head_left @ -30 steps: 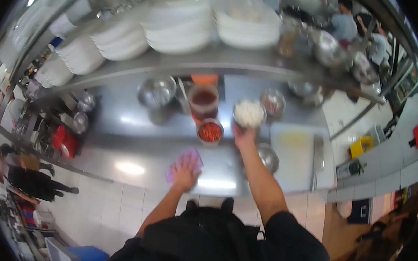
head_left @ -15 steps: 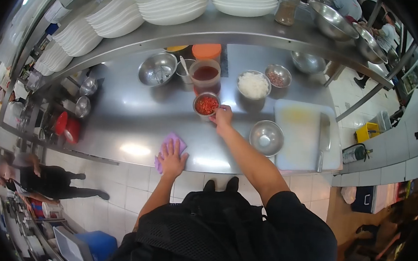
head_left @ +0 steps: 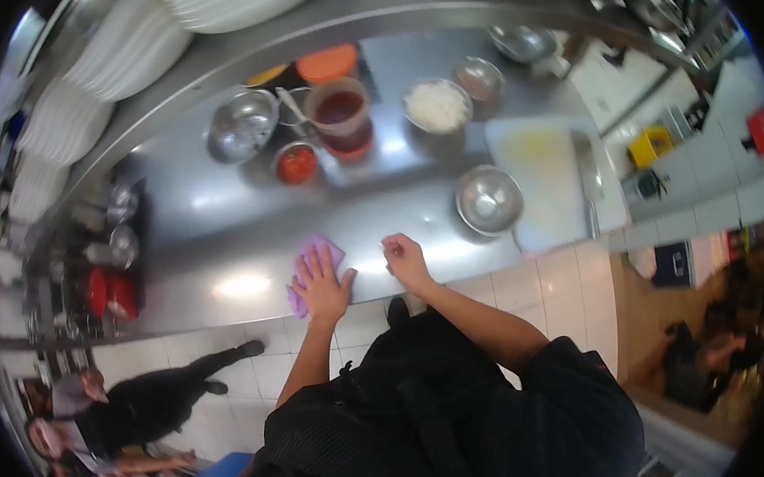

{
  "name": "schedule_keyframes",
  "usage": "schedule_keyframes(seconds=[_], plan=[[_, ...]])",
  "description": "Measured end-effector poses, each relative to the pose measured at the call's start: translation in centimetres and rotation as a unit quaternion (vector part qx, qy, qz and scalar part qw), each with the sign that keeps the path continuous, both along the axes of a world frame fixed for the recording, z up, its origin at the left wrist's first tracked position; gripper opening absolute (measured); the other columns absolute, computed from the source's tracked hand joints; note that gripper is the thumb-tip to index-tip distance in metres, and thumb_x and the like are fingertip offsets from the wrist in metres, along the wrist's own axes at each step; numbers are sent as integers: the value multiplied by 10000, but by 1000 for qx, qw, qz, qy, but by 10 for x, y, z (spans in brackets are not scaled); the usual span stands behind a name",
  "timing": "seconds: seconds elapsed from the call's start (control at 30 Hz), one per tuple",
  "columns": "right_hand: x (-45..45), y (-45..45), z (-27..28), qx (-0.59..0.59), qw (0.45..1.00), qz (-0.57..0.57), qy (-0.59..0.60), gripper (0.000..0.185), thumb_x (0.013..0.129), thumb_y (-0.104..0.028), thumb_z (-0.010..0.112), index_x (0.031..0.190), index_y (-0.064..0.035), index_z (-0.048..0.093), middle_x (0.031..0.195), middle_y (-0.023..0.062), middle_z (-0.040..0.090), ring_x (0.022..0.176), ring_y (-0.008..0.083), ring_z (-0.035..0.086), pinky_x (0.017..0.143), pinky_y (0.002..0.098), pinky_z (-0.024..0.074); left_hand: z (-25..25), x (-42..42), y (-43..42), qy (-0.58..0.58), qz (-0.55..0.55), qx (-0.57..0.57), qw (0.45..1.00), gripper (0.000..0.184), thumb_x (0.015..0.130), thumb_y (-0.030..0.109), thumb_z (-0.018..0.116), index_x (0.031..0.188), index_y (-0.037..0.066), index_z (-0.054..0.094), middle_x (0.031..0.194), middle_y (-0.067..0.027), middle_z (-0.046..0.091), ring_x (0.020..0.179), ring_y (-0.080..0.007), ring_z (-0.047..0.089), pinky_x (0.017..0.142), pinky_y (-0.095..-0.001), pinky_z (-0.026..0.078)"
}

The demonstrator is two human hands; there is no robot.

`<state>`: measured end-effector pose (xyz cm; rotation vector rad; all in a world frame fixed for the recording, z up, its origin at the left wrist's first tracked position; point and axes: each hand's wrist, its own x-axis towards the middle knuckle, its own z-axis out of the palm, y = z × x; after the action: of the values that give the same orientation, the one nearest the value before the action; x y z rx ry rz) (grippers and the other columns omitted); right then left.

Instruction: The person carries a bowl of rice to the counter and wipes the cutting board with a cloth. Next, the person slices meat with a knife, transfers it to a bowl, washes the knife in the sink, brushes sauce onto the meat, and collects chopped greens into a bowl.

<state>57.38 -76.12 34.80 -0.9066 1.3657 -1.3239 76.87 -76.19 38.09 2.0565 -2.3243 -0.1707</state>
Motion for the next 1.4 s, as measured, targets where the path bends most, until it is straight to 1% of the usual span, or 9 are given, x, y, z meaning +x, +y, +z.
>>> schedule_keyframes(seconds=[0.43,0.6,0.8,0.93,1.0,1.13,1.27,1.33,1.4], plan=[[-132,159,-35,125,948,-253,148,330,844,-342,680,778,-21,634,690,151,646,630,320,623,583,422,473,8,-141,-33,-56,-277,92,955,923,881,622,501,1553,120,115,1617,-157,64,1465,-413,75,1082,-692,81],[-170,164,-55,105,973,-195,66,223,795,-255,682,850,-39,664,854,163,695,825,330,676,725,425,519,16,-179,-18,75,-338,-56,936,556,921,400,578,1342,42,514,1413,-192,472,1343,-406,369,1096,-548,238],[-232,241,-116,247,933,-259,33,135,781,-171,627,862,-70,665,876,171,681,867,365,652,760,463,509,0,-353,125,240,-607,241,718,196,826,15,654,1017,9,613,967,-172,620,903,-343,602,852,-406,461],[-241,301,-163,280,912,-296,-44,117,798,-148,618,872,-69,661,847,177,677,820,369,655,733,453,513,-91,-455,127,326,-277,383,819,222,936,134,589,1117,7,614,990,-75,639,892,-206,598,787,-334,472],[-243,317,-178,269,909,-308,-81,109,815,-144,615,871,-61,660,829,175,678,798,371,656,712,440,516,-93,-493,124,422,74,462,776,284,987,298,526,1146,64,551,1007,-59,587,931,-204,568,863,-354,458],[-290,321,-169,289,885,-358,-76,156,846,-203,609,865,-53,650,824,194,670,788,380,652,711,458,512,-132,-507,89,483,211,523,670,294,1002,394,481,976,104,517,969,-65,549,895,-232,557,884,-408,478],[-354,255,-146,256,899,-341,-96,191,833,-243,617,888,-63,651,858,174,671,817,343,649,721,442,500,-181,-489,68,479,197,463,720,314,1002,397,473,999,89,538,983,-61,563,914,-230,565,891,-422,486],[-385,191,-154,142,899,-409,-62,328,804,-288,661,1020,-43,639,900,202,662,868,374,647,751,458,504,-229,-462,27,182,-83,217,956,375,1007,408,455,1170,89,566,1127,-76,589,1019,-218,579,920,-400,483],[-422,149,-143,155,858,-489,-1,370,790,-261,661,1056,-8,616,904,229,656,888,390,648,754,466,511,-141,-533,88,226,0,297,928,411,1015,368,439,1312,93,511,1269,-95,556,1138,-213,550,977,-364,448]])
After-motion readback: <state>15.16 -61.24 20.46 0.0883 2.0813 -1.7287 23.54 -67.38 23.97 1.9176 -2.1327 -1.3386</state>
